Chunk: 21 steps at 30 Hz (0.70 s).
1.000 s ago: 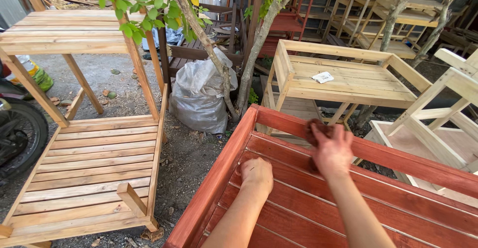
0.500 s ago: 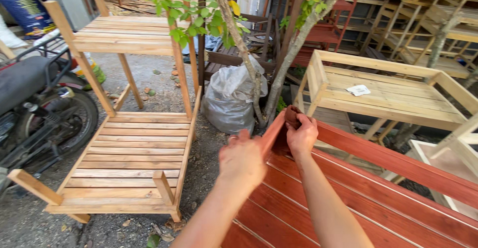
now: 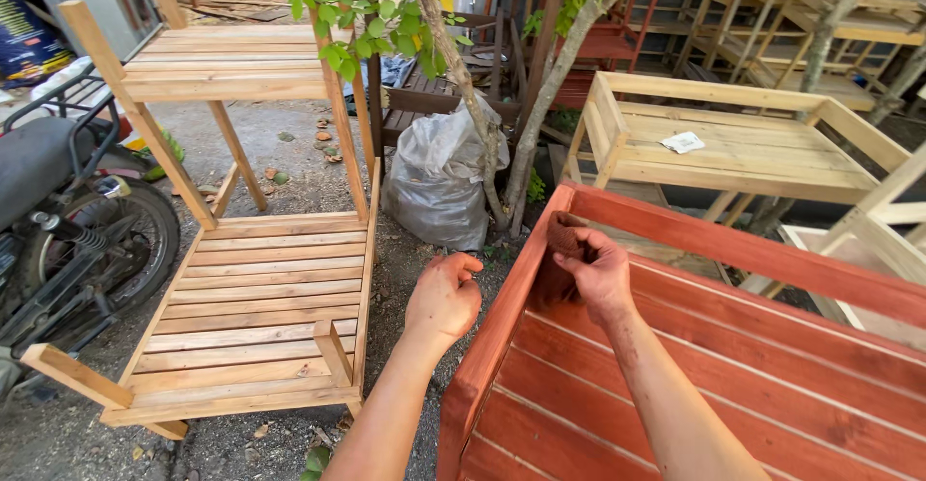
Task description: The person wipes the surfaces of a reddish-brown wooden two-tier plant stand with a brown cloth. They clean the top shelf, side rails, and lower shelf in sequence, moving around the stand to reach different areas.
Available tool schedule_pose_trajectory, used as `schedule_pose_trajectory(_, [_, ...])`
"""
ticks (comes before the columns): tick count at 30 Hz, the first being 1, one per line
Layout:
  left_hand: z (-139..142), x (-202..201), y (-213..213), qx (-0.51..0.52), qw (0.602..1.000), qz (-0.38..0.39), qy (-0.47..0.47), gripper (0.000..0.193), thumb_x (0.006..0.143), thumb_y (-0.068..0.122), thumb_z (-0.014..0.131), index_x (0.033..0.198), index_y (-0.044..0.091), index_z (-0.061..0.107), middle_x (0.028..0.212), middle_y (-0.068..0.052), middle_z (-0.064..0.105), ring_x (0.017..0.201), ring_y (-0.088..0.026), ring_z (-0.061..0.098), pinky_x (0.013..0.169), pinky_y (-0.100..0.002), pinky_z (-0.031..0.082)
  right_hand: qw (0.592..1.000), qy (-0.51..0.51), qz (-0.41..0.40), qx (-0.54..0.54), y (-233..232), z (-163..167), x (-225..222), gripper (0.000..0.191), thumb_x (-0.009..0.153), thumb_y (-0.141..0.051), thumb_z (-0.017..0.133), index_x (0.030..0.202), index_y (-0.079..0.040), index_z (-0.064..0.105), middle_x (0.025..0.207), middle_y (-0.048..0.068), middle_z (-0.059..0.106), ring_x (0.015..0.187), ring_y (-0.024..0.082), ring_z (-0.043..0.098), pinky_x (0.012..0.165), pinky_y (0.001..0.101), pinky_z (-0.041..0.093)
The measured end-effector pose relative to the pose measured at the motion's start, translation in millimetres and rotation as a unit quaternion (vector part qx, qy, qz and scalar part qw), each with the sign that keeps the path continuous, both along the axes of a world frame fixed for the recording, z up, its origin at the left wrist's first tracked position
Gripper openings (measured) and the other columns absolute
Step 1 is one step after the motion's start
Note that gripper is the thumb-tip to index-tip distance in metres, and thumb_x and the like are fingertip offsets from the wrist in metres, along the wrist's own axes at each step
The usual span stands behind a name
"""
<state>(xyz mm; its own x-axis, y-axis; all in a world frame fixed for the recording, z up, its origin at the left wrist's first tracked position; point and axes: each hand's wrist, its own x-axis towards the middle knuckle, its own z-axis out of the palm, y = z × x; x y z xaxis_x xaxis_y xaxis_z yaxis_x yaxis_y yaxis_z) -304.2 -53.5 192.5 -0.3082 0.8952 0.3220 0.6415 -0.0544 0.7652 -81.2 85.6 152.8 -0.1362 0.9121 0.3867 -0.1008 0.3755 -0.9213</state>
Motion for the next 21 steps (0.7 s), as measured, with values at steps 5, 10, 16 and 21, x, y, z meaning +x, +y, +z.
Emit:
schedule_pose_trajectory(5, [-10, -6, -13, -0.019, 1.0, -0.006, -0.009, 0.036, 0.078, 0.009, 0.057, 0.109, 0.013, 0.074, 0.105, -0.013, 0.07, 0.1, -0.032, 0.069, 0.089, -0.042, 0.055, 0.999, 0.016, 0.03, -0.02, -83, -4, -8, 0.035, 0.077, 0.014, 0.075, 0.108, -0.002, 0.073, 0.108, 0.002, 0.073, 0.099, 0.012, 0.068, 0.09, 0.0275, 0.056])
schedule_pose_trajectory(10, [-21, -1, -31, 0.017, 1.0, -0.008, -0.017, 0.037, 0.078, 0.008, 0.056, 0.109, 0.012, 0.074, 0.104, -0.013, 0.072, 0.101, -0.032, 0.069, 0.091, -0.041, 0.054, 0.995, -0.032, 0.062, 0.069, -160, 6, -19, 0.037, 0.073, 0.014, 0.078, 0.106, -0.001, 0.073, 0.115, 0.004, 0.067, 0.107, 0.016, 0.065, 0.096, 0.0288, 0.052])
schedule_pose_trajectory(16, [-3, 23, -47, 0.107, 0.994, 0.031, -0.012, 0.038, 0.077, 0.006, 0.057, 0.109, 0.011, 0.075, 0.101, -0.015, 0.07, 0.094, -0.033, 0.069, 0.086, -0.04, 0.055, 0.987, -0.063, 0.089, 0.118, -221, 20, -23, 0.036, 0.071, 0.011, 0.081, 0.104, -0.001, 0.073, 0.11, 0.007, 0.068, 0.107, 0.02, 0.067, 0.096, 0.0303, 0.053])
schedule_pose_trajectory(21, [15, 32, -81, 0.102, 0.992, 0.073, -0.027, 0.042, 0.077, 0.005, 0.055, 0.114, 0.011, 0.073, 0.108, -0.014, 0.069, 0.09, -0.029, 0.07, 0.085, -0.04, 0.055, 0.984, -0.042, 0.131, 0.117, -244, 24, -14, 0.035, 0.072, 0.011, 0.08, 0.104, -0.001, 0.074, 0.115, 0.007, 0.068, 0.109, 0.019, 0.068, 0.096, 0.0299, 0.054])
